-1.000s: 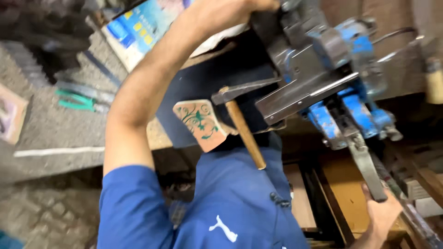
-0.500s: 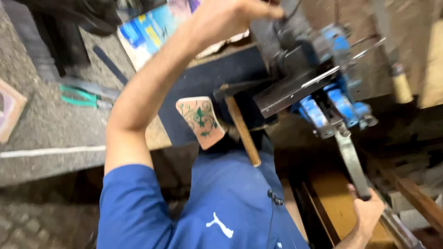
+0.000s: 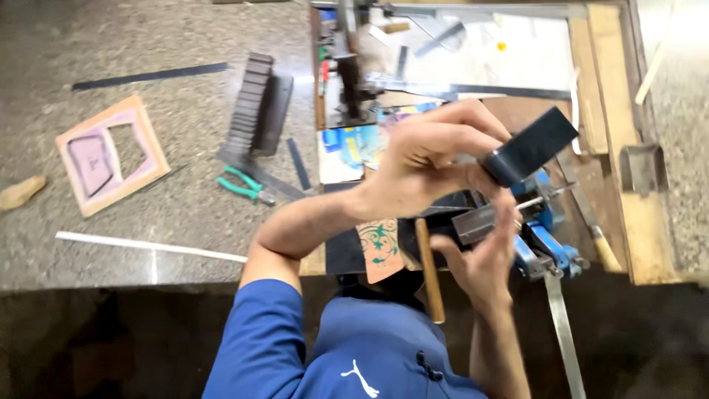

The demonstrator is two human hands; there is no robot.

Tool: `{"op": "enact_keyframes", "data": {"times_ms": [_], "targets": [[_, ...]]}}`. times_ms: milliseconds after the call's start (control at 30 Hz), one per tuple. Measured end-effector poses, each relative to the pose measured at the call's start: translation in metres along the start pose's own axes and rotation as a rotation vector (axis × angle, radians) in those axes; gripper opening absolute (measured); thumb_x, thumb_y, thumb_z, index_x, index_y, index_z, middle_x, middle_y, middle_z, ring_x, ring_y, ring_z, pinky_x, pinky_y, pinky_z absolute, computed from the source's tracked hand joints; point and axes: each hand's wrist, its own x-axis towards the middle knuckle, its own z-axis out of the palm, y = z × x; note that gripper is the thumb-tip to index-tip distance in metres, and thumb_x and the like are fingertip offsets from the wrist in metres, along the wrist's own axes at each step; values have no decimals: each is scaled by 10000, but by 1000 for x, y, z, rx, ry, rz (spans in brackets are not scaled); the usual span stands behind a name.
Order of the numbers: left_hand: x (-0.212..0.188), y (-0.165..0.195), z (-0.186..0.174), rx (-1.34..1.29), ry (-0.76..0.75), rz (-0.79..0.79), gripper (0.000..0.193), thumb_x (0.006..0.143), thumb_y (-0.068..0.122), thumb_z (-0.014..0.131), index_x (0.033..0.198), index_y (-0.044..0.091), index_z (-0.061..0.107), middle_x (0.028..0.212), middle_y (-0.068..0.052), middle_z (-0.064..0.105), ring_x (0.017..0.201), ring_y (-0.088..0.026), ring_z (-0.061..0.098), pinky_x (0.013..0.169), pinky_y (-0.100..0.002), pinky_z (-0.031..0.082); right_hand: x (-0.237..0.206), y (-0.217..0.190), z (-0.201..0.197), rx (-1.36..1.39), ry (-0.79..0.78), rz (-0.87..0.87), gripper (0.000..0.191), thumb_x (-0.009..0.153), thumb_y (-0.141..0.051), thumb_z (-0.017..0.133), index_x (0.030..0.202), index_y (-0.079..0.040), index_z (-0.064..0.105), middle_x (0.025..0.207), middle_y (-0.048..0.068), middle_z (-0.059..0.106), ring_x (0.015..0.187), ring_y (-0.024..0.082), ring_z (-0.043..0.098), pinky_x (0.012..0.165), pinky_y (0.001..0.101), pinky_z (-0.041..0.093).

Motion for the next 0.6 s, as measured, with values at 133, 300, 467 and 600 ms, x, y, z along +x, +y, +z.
{"op": "enact_keyframes", "data": {"times_ms": [133,300,467,600], "targets": [[-40,26,-5,-119,154,0,353,1026,-130,725,1322,47,649,1241,-76,643,1079,-107,649,935,-271,590,16,-46,30,254,-77,160,300,1145,-46,553,1437,-21,489,1010,87,739,778,187,731,709,298,574],[-96,60,-21,80,370,-73,704,952,28,756,1552,163,414,1237,0,606,1145,-82,662,997,-281,645,-17,-67,47,40,-106,59,436,1068,65,584,1496,34,508,955,126,727,674,201,638,630,331,523],[-131,75,-47,358,397,-130,505,1076,51,733,1519,158,514,1276,-45,637,1171,-134,724,944,-278,645,-62,-49,70,371,-301,207,313,1178,-143,451,1407,-6,615,1062,115,722,852,247,692,786,362,554],[-155,87,-68,514,478,-115,513,1041,79,762,1503,163,555,1310,-49,645,1172,-141,733,958,-296,647,-107,-15,114,-112,-735,343,432,1149,-375,440,1257,-71,727,1088,140,723,980,363,687,807,468,545]]}}
